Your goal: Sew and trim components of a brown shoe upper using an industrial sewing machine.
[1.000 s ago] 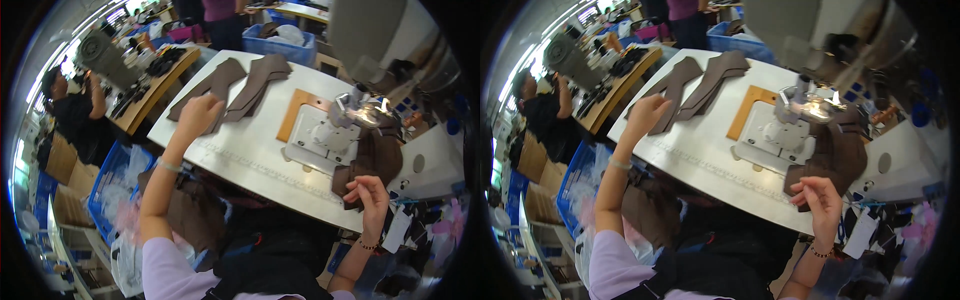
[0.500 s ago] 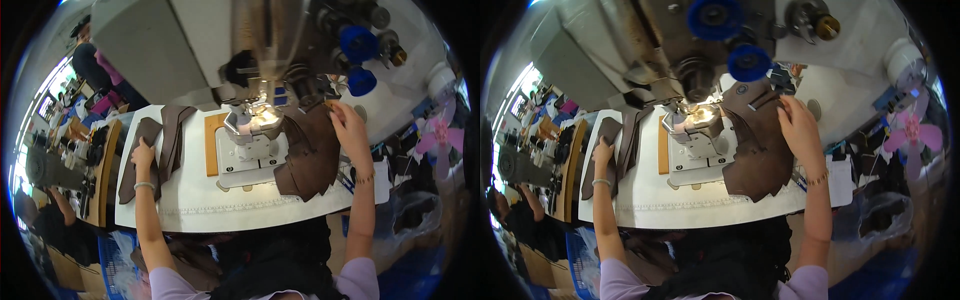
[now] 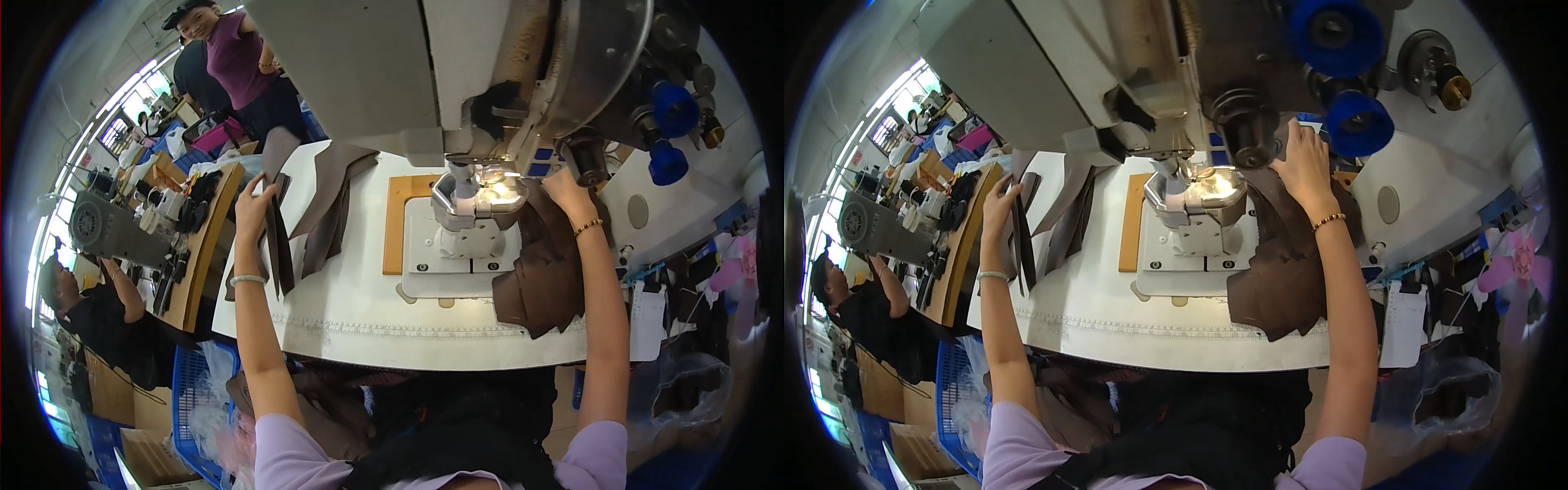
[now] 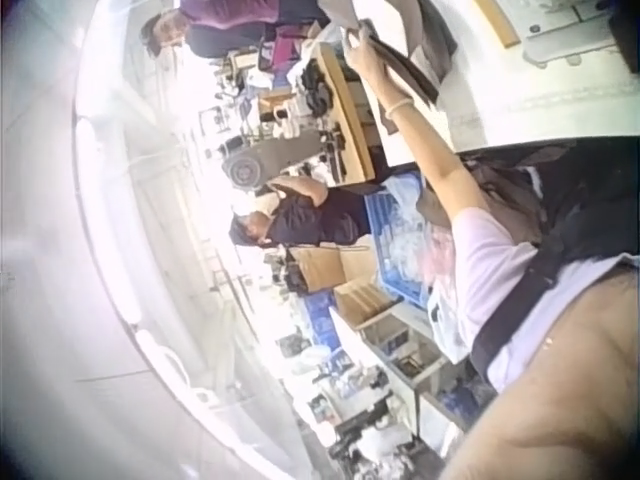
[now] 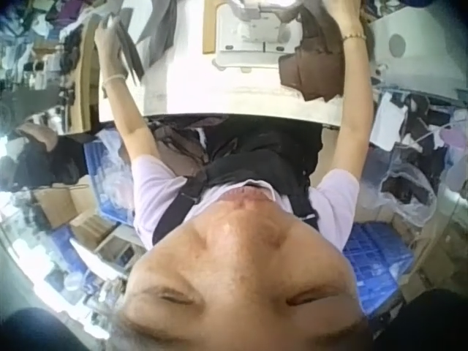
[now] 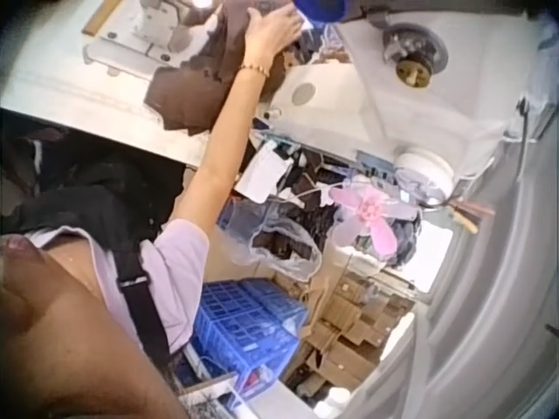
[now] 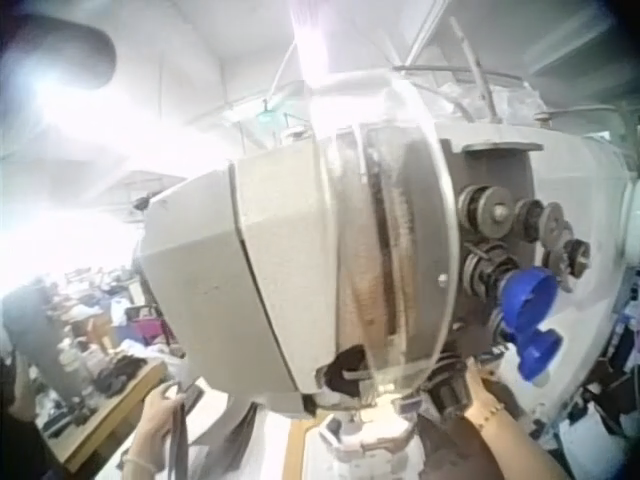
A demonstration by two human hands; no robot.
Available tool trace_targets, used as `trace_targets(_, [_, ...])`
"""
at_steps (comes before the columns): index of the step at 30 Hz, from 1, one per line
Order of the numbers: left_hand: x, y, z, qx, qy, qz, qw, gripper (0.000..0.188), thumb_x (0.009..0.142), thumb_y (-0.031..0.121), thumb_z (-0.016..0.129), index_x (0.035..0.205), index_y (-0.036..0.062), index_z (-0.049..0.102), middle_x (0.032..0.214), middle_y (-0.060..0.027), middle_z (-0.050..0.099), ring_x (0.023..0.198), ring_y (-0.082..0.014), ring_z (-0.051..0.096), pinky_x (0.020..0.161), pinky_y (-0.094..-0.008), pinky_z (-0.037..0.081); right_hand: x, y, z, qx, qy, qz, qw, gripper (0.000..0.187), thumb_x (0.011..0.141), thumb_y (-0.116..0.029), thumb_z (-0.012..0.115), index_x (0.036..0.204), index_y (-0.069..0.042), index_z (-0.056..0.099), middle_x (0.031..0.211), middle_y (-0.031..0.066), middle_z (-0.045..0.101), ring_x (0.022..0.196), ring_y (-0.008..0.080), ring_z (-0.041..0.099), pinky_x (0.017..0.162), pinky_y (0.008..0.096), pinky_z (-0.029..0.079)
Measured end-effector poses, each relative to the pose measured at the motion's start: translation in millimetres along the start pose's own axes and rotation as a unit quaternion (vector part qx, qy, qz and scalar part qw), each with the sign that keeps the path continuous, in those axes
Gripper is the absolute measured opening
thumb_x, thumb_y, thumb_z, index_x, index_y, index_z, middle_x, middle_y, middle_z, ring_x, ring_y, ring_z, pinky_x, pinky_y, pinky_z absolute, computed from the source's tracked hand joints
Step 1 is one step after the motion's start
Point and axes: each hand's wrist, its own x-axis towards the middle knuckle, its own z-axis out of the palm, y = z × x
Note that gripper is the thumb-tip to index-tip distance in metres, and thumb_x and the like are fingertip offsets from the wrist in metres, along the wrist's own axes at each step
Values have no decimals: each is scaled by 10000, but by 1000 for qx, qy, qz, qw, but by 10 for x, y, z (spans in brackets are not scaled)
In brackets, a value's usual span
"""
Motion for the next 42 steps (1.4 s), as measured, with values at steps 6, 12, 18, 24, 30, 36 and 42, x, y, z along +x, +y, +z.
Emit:
trace_targets(6, [57,327,365,187,-53,170,966,495,730,399,671,1177,193,615,914,-216,616,899,-311,606,831,-395,461,76,-106,-202,68,94,26,993,391,812,-110,597,1136,48,445,1102,226,513,1042,380,513,837,419,441])
trace_targets(12, [-84,311,776,142,-119,141,972,622,753,396,677,1268,91,505,1055,-306,575,982,-389,588,870,-390,463,-439,-719,-1224,-94,223,-24,970,197,891,-188,509,908,5,544,813,206,612,779,379,605,666,430,498])
trace_targets(18, [-466,685,462,63,65,146,985,703,741,389,690,1308,90,401,1072,-289,464,938,-430,563,873,-416,452,-1138,-1303,-1856,-75,204,124,968,143,910,-148,482,953,-23,534,845,206,623,722,410,600,592,473,468])
trace_targets(24, [-1364,922,772,68,-53,200,976,696,814,453,605,1294,-3,391,1051,-333,552,989,-436,563,859,-447,449,-1797,-1357,-2171,159,114,17,981,256,870,-156,563,1080,-11,541,901,191,626,809,390,610,658,390,463])
trace_targets(30, [-1601,974,1002,293,-214,174,916,564,848,509,525,1161,41,564,920,-234,625,761,-318,641,591,-413,495,-1289,-1343,-1585,467,-54,-67,880,254,852,-151,615,1045,-9,530,825,85,620,700,131,581,622,256,408])
trace_targets(36, [-958,829,1315,149,-130,499,844,757,732,548,654,1310,100,458,1185,-229,498,1143,-339,474,922,-414,406,-1071,-1148,-1065,415,-76,-18,906,229,878,-179,598,1034,-36,514,799,84,652,734,55,551,675,235,428])
trace_targets(42, [-858,1111,1310,247,-257,367,859,924,602,575,752,1298,55,439,1091,-193,485,1074,-352,466,955,-408,368,-1081,-1045,-931,485,-69,13,872,230,878,-180,605,985,-5,503,859,130,668,774,86,593,718,258,448])
